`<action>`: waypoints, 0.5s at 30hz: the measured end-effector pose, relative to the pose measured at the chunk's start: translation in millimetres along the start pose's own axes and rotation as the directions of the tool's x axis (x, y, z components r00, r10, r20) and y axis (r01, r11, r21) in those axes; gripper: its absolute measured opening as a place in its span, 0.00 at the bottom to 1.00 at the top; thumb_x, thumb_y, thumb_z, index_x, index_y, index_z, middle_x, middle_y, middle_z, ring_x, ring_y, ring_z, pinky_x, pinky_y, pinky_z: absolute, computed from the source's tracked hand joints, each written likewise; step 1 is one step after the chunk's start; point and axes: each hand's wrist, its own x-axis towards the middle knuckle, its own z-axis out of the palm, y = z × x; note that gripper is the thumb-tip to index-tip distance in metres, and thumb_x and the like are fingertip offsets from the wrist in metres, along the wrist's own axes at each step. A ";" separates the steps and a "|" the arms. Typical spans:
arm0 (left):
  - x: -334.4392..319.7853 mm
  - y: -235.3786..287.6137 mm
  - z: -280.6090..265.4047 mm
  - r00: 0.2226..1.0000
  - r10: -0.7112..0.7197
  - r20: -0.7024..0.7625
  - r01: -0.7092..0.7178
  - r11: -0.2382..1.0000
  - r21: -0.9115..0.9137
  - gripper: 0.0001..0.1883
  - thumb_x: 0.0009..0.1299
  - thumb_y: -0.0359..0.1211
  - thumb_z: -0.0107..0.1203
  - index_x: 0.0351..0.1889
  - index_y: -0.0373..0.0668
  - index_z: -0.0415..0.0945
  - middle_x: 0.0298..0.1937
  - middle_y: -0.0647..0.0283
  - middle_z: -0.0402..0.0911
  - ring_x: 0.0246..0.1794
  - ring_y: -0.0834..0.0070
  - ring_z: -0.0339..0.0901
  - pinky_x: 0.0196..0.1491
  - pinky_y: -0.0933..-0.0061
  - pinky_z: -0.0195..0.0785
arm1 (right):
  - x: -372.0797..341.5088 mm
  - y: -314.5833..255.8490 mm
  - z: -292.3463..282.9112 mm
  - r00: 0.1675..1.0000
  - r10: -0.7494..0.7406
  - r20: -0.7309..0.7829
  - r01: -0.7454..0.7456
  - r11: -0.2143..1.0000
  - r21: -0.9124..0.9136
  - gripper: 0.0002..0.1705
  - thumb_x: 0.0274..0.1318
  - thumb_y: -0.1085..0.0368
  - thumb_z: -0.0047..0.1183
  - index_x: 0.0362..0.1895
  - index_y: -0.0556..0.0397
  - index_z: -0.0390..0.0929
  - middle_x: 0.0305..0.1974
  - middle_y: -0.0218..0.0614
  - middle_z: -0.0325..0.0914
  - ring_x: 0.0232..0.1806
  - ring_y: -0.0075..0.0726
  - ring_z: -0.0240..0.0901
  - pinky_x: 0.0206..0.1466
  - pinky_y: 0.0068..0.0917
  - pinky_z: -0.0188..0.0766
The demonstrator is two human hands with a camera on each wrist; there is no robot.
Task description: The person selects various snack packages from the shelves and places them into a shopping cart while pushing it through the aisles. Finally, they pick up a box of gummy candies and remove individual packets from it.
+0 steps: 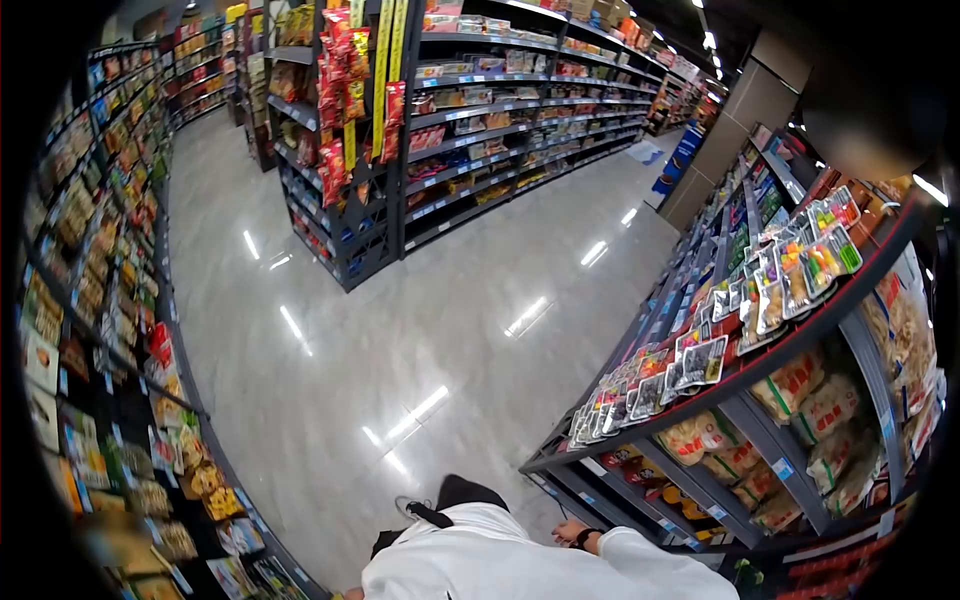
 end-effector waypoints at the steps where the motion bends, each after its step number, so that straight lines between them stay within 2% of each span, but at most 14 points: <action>1: 14.9 4.9 -22.3 0.981 -0.173 0.084 0.188 0.953 -0.237 0.15 0.72 0.39 0.49 0.47 0.39 0.80 0.40 0.52 0.85 0.33 0.63 0.85 0.31 0.59 0.75 | -3.9 -10.3 4.5 1.000 0.000 -0.022 0.000 1.000 0.007 0.15 0.61 0.56 0.53 0.36 0.54 0.84 0.36 0.44 0.84 0.29 0.34 0.79 0.29 0.31 0.73; 2: 37.8 10.5 -53.8 0.931 -0.300 0.210 0.364 0.820 -0.441 0.15 0.72 0.38 0.49 0.46 0.39 0.80 0.39 0.53 0.86 0.33 0.63 0.85 0.31 0.59 0.75 | 12.7 -5.9 13.8 0.994 -0.101 -0.040 0.095 0.985 -0.142 0.15 0.61 0.57 0.53 0.37 0.54 0.84 0.36 0.43 0.84 0.30 0.34 0.79 0.30 0.32 0.74; 3: 60.3 17.1 -86.7 0.848 -0.416 0.329 0.529 0.615 -0.585 0.14 0.72 0.38 0.49 0.46 0.39 0.80 0.39 0.53 0.86 0.32 0.63 0.84 0.31 0.59 0.75 | 31.8 -8.3 25.5 0.968 -0.243 -0.054 0.212 0.917 -0.337 0.15 0.61 0.57 0.52 0.37 0.54 0.85 0.36 0.42 0.84 0.31 0.35 0.80 0.32 0.32 0.75; 4: 83.7 31.9 -125.0 0.879 -0.416 0.231 0.460 0.618 -0.638 0.14 0.72 0.38 0.49 0.43 0.40 0.80 0.36 0.54 0.85 0.30 0.64 0.84 0.29 0.60 0.74 | 50.3 -19.0 38.8 0.943 -0.323 -0.075 0.265 0.871 -0.414 0.15 0.61 0.58 0.52 0.37 0.55 0.85 0.36 0.42 0.85 0.32 0.35 0.80 0.34 0.33 0.76; 5: 101.6 51.9 -180.5 0.902 -0.412 0.130 0.383 0.626 -0.679 0.13 0.72 0.38 0.49 0.39 0.40 0.81 0.34 0.55 0.85 0.29 0.65 0.83 0.27 0.61 0.73 | 48.4 -49.2 48.5 0.963 -0.265 -0.042 0.240 0.921 -0.308 0.15 0.61 0.57 0.51 0.42 0.52 0.84 0.39 0.41 0.84 0.36 0.38 0.81 0.40 0.35 0.76; 6: 129.1 71.7 -222.6 0.916 -0.398 0.054 0.341 0.699 -0.629 0.13 0.71 0.40 0.50 0.38 0.41 0.80 0.31 0.58 0.85 0.27 0.68 0.82 0.24 0.66 0.70 | 45.6 -80.1 58.5 0.979 -0.206 -0.009 0.200 0.959 -0.201 0.17 0.62 0.57 0.50 0.47 0.49 0.84 0.43 0.40 0.84 0.40 0.42 0.81 0.46 0.36 0.76; 7: 152.7 82.5 -262.6 0.962 -0.273 0.017 0.204 0.676 -0.708 0.14 0.71 0.42 0.49 0.39 0.42 0.80 0.30 0.60 0.85 0.26 0.72 0.82 0.22 0.72 0.67 | 57.1 -107.7 64.7 0.979 -0.199 0.047 0.203 0.975 -0.086 0.16 0.61 0.58 0.50 0.46 0.51 0.83 0.40 0.42 0.83 0.38 0.41 0.81 0.41 0.36 0.75; 8: 175.7 98.8 -300.9 0.973 -0.226 -0.045 0.150 0.769 -0.622 0.15 0.72 0.43 0.47 0.41 0.44 0.79 0.30 0.63 0.85 0.27 0.76 0.82 0.22 0.75 0.65 | 69.3 -134.4 71.4 0.976 -0.192 0.103 0.191 0.981 0.029 0.15 0.60 0.60 0.50 0.45 0.52 0.82 0.37 0.43 0.83 0.35 0.41 0.80 0.36 0.35 0.73; 9: 197.7 111.7 -328.6 0.976 -0.171 -0.134 0.045 0.764 -0.643 0.16 0.73 0.45 0.46 0.43 0.46 0.80 0.32 0.66 0.85 0.27 0.78 0.80 0.24 0.74 0.66 | 81.9 -166.0 75.3 0.961 -0.264 0.086 0.264 0.965 0.016 0.14 0.59 0.61 0.51 0.42 0.55 0.82 0.34 0.45 0.82 0.29 0.40 0.79 0.30 0.34 0.72; 10: 212.9 129.1 -357.1 0.972 -0.171 -0.161 0.024 0.754 -0.656 0.17 0.73 0.46 0.46 0.45 0.47 0.80 0.34 0.68 0.84 0.29 0.78 0.80 0.28 0.73 0.67 | 94.2 -197.5 79.5 0.940 -0.334 0.069 0.335 0.942 0.000 0.13 0.58 0.63 0.51 0.39 0.59 0.82 0.30 0.46 0.82 0.24 0.39 0.78 0.23 0.33 0.70; 13: 230.7 182.9 -429.1 0.965 -0.161 -0.206 -0.013 0.759 -0.652 0.17 0.73 0.45 0.47 0.48 0.47 0.80 0.38 0.67 0.85 0.34 0.78 0.81 0.34 0.71 0.68 | 117.8 -327.7 74.8 0.856 -0.515 -0.033 0.514 0.857 -0.043 0.13 0.57 0.60 0.52 0.37 0.57 0.83 0.24 0.36 0.78 0.18 0.31 0.71 0.20 0.29 0.64; 14: 233.7 186.0 -439.9 0.968 -0.169 -0.184 0.009 0.759 -0.651 0.17 0.73 0.44 0.47 0.48 0.47 0.80 0.40 0.66 0.85 0.36 0.77 0.82 0.35 0.70 0.69 | 120.0 -377.0 66.9 0.926 -0.378 -0.003 0.378 0.924 0.049 0.14 0.58 0.60 0.51 0.39 0.56 0.83 0.25 0.36 0.79 0.19 0.31 0.73 0.20 0.29 0.65; 15: 237.8 188.3 -459.3 0.969 -0.176 -0.170 0.025 0.762 -0.647 0.16 0.73 0.43 0.46 0.49 0.46 0.80 0.41 0.65 0.86 0.38 0.75 0.83 0.36 0.69 0.69 | 126.5 -427.0 62.3 0.948 -0.318 0.012 0.316 0.947 0.062 0.14 0.59 0.60 0.51 0.41 0.56 0.83 0.25 0.36 0.79 0.20 0.31 0.75 0.20 0.29 0.65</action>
